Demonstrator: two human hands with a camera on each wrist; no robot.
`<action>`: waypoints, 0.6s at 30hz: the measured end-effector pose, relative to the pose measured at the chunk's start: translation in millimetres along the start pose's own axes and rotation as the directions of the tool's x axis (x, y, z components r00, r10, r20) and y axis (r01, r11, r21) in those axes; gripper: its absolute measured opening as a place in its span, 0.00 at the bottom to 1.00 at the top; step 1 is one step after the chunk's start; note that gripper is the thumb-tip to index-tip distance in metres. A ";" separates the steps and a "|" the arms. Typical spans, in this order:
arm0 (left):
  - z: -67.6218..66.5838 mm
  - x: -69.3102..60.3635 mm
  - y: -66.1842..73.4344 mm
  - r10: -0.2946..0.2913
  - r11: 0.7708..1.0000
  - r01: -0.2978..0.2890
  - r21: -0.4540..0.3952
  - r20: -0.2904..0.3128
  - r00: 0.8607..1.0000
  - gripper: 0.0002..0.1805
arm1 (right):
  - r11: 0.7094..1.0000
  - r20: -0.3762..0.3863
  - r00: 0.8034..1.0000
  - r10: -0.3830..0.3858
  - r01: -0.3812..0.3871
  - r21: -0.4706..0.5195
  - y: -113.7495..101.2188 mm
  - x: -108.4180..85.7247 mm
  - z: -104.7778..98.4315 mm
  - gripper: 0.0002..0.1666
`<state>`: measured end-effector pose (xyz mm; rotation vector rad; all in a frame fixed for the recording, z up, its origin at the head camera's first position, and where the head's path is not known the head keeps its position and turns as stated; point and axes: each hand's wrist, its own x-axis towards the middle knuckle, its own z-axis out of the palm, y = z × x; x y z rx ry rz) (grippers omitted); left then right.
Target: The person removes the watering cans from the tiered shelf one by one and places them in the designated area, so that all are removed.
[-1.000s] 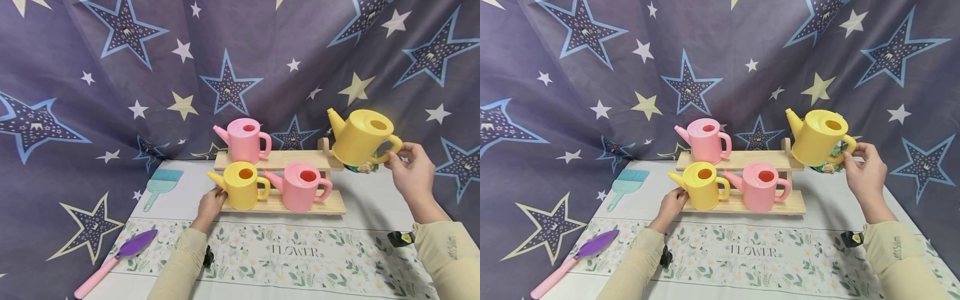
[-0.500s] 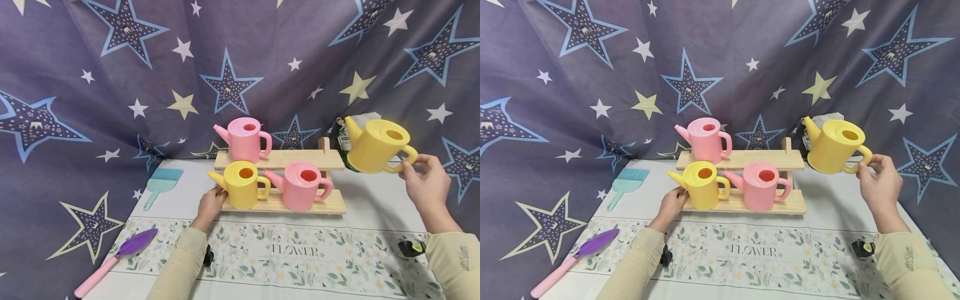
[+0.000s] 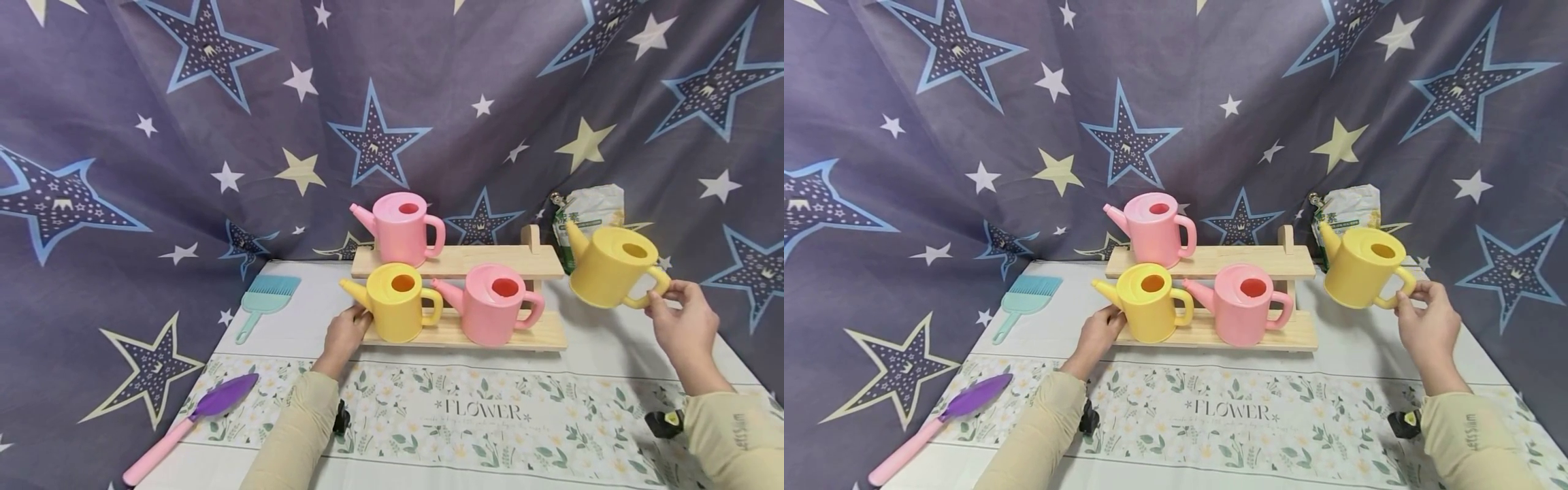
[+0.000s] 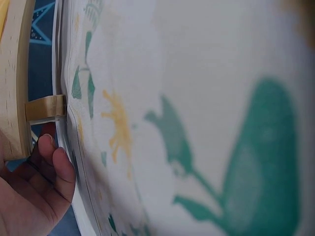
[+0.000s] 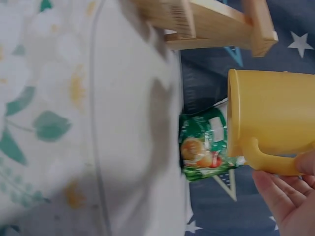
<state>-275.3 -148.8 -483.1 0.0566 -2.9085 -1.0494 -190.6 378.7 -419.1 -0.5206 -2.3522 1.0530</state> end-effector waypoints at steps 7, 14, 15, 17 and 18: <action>-1.3 -1.5 1.0 0.010 1.000 -0.010 0.004 0.000 1.000 0.23 | 0.998 0.025 0.999 -0.047 0.048 -0.028 13.2 -4.6 16.0 0.20; -0.8 -1.4 0.8 0.013 1.000 -0.013 -0.002 -0.008 1.000 0.22 | 0.998 0.073 0.997 -0.001 0.006 -0.068 23.4 -6.5 30.7 0.20; -0.7 -1.4 0.8 0.014 1.000 -0.014 -0.001 -0.008 1.000 0.22 | 0.997 0.079 0.997 0.007 -0.001 -0.072 25.0 -6.4 32.6 0.20; -0.8 -1.5 0.9 0.014 1.000 -0.014 0.002 -0.010 1.000 0.22 | 0.996 0.088 0.996 0.021 -0.013 -0.085 27.9 -6.6 36.5 0.20; -1.1 -1.6 1.3 0.014 1.000 -0.014 0.002 -0.011 1.000 0.22 | 0.995 0.091 0.996 0.024 -0.015 -0.094 29.3 -6.6 38.2 0.20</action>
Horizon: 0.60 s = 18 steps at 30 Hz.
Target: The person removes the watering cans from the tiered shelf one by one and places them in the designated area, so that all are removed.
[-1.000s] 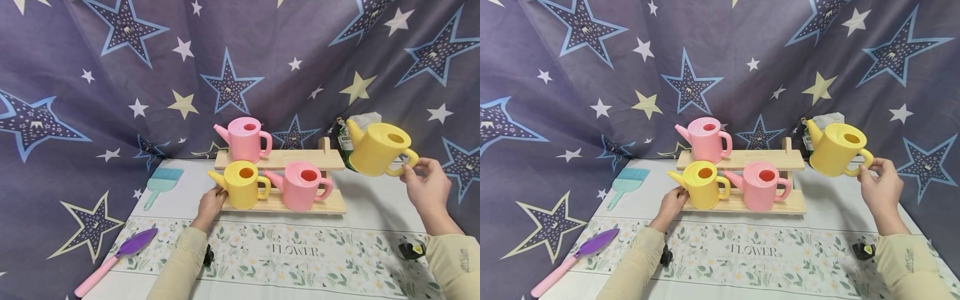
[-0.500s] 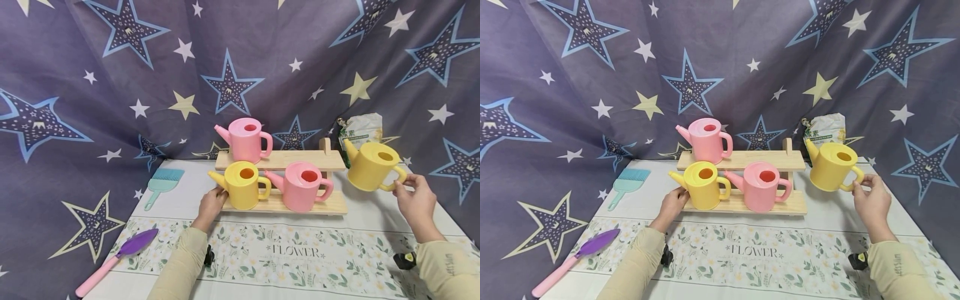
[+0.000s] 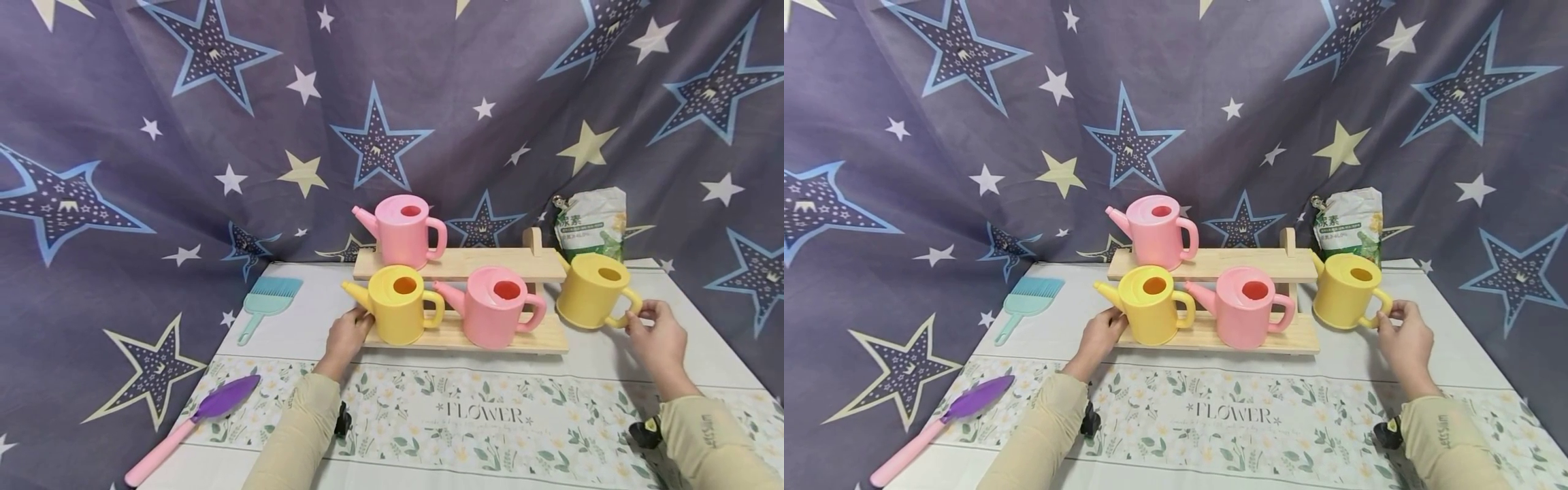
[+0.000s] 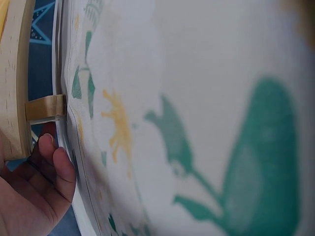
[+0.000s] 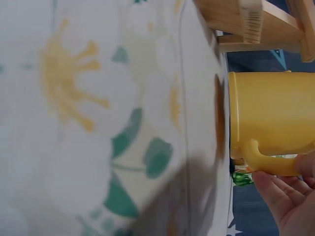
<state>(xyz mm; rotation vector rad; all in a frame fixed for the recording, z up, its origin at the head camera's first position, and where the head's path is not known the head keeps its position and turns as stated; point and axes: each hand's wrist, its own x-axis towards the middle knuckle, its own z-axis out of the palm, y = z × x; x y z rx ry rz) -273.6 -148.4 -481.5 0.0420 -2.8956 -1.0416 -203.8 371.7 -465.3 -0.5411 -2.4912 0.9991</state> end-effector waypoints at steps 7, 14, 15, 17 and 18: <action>-0.9 -1.1 0.9 0.004 1.000 -0.004 -0.002 0.006 1.000 0.23 | 1.000 0.013 1.000 0.013 -0.013 -0.025 2.1 -3.5 6.9 0.20; -0.8 -0.6 0.6 0.006 1.000 -0.006 0.003 0.003 1.000 0.23 | 0.999 0.049 0.998 0.030 -0.029 -0.024 1.7 -5.1 6.1 0.21; -0.8 -0.6 0.8 0.005 1.000 -0.005 0.002 0.003 1.000 0.23 | 0.999 0.053 0.998 0.032 -0.031 -0.023 2.0 -5.1 5.3 0.22; -0.3 -0.5 0.4 0.005 1.000 -0.005 0.003 0.002 1.000 0.23 | 0.999 0.068 0.997 0.040 -0.039 -0.017 1.8 -5.1 2.4 0.25; 0.1 -0.5 0.2 0.005 1.000 -0.005 0.004 0.003 1.000 0.23 | 0.999 0.075 0.996 0.046 -0.046 -0.011 1.4 -5.2 0.9 0.26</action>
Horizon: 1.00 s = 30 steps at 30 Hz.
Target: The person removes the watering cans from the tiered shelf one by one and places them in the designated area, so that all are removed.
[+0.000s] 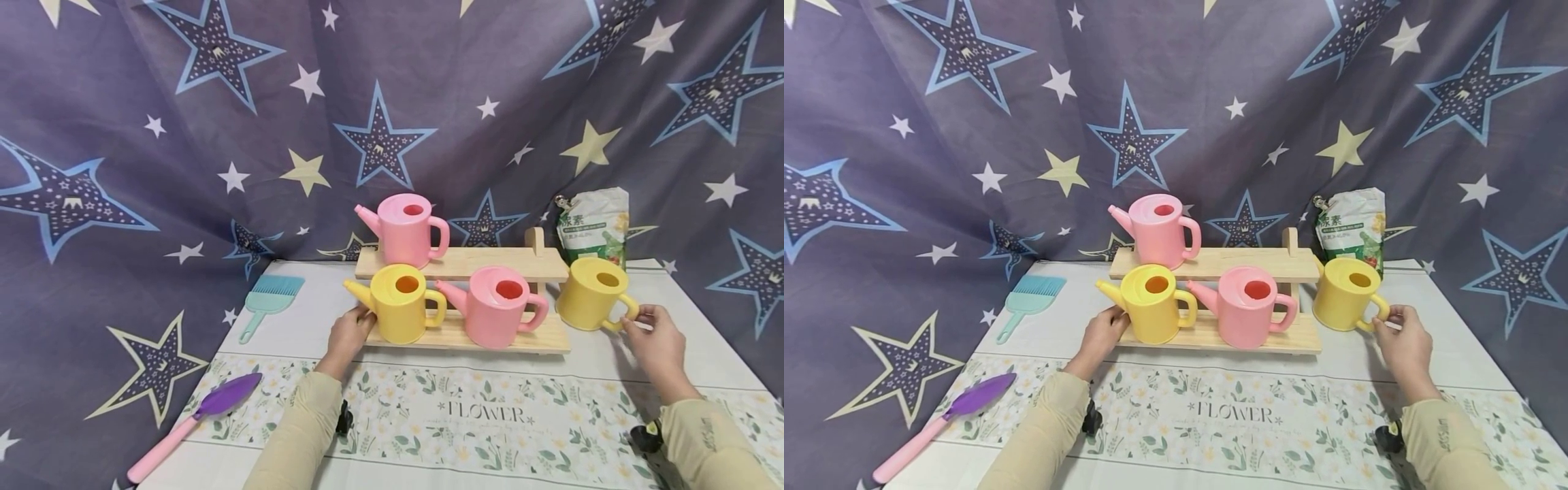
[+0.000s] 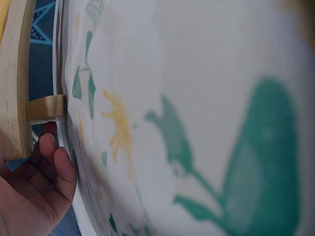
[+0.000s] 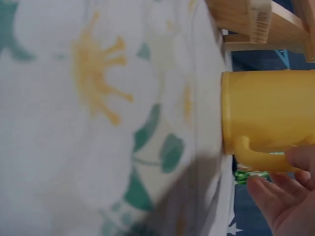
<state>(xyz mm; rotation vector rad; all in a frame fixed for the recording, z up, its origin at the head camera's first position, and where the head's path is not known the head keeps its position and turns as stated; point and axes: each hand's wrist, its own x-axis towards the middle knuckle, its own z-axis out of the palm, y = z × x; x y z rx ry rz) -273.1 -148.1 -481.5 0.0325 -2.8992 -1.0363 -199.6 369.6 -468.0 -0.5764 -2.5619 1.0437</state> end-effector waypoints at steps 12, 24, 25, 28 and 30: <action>-1.0 -0.1 -0.1 0.005 1.000 -0.005 0.002 -0.006 1.000 0.23 | 0.983 -0.279 0.957 -0.075 0.117 0.138 -52.8 -8.9 -20.8 0.26; 0.9 0.3 0.1 -0.004 1.000 0.004 -0.015 -0.008 1.000 0.22 | 0.885 -0.195 0.931 -0.310 0.357 0.299 -140.6 -17.5 -14.0 0.21; 0.7 -0.1 0.5 -0.006 1.000 0.006 -0.015 -0.009 1.000 0.22 | 0.865 -0.187 0.921 -0.341 0.385 0.321 -145.9 -17.4 -12.1 0.21; 0.6 -0.7 1.4 -0.012 1.000 0.012 -0.020 -0.009 1.000 0.22 | 0.815 -0.159 0.892 -0.424 0.452 0.363 -160.8 -18.3 -6.2 0.20; 0.9 -0.6 1.6 -0.017 1.000 0.017 -0.026 -0.006 1.000 0.22 | 0.789 -0.133 0.879 -0.458 0.471 0.394 -170.3 -19.6 -2.8 0.20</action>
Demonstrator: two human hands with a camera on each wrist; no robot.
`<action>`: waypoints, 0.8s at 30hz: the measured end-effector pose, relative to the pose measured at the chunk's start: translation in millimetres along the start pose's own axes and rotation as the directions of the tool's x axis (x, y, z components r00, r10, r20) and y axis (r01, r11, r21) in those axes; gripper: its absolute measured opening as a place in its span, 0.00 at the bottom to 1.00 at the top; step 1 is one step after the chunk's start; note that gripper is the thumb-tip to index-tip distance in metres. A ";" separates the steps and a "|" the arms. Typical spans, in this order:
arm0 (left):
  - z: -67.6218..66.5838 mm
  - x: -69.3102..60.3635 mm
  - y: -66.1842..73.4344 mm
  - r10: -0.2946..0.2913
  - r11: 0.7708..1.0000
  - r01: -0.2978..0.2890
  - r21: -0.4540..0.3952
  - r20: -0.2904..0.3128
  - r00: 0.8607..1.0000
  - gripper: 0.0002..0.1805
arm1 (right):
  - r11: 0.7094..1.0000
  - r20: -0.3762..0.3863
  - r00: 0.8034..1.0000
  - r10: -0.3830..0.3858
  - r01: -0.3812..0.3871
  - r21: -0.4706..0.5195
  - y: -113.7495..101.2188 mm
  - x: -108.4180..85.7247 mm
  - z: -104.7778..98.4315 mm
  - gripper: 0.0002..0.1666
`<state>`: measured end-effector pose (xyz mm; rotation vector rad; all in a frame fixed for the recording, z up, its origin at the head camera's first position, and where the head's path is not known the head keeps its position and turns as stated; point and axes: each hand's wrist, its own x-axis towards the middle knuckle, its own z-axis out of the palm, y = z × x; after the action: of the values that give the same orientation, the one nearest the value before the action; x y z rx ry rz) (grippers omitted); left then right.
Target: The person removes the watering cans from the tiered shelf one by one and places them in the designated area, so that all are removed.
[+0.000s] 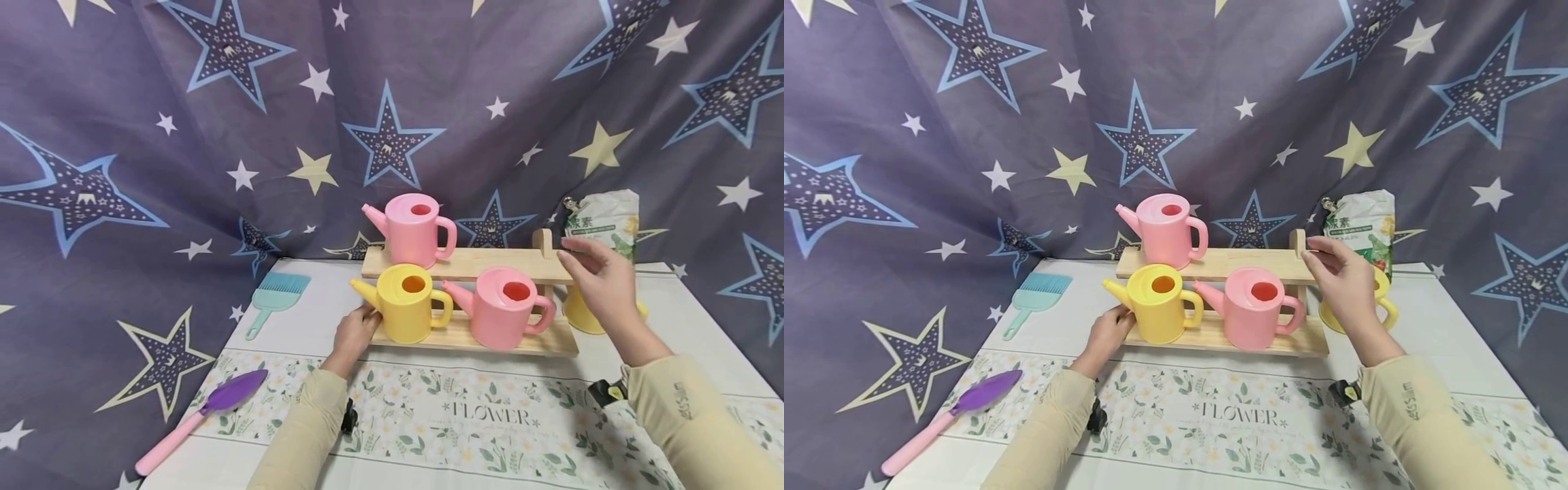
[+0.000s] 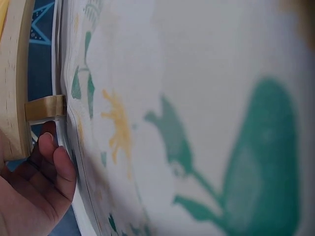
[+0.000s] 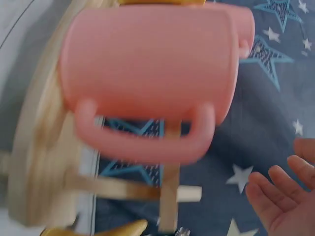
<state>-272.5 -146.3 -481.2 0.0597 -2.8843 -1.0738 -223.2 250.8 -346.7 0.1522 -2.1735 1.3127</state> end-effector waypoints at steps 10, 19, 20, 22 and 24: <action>0.1 -0.7 0.2 -0.008 0.999 0.008 -0.036 0.007 1.000 0.23 | 0.997 0.179 0.984 0.013 -0.027 0.078 -38.2 9.3 36.0 0.21; -1.0 0.5 -1.0 -0.021 0.999 0.021 -0.025 0.019 1.000 0.23 | 0.997 0.324 0.943 0.072 -0.069 -0.022 -50.4 22.9 69.1 0.25; -0.9 0.5 -0.7 -0.022 0.999 0.023 -0.025 0.020 1.000 0.23 | 0.997 0.336 0.939 0.072 -0.068 -0.024 -50.9 24.7 72.7 0.25; -0.6 0.7 -0.1 -0.024 0.999 0.025 -0.024 0.022 0.999 0.24 | 0.998 0.357 0.931 0.070 -0.063 -0.030 -51.6 28.3 79.5 0.25; -0.2 0.3 0.5 -0.023 0.999 0.023 -0.023 0.024 0.999 0.24 | 0.998 0.377 0.924 0.068 -0.057 -0.041 -52.8 31.0 85.7 0.25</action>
<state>-272.8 -146.2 -480.7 0.0794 -2.8987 -1.1199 -264.8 158.2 -318.4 0.3530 -2.5373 1.3757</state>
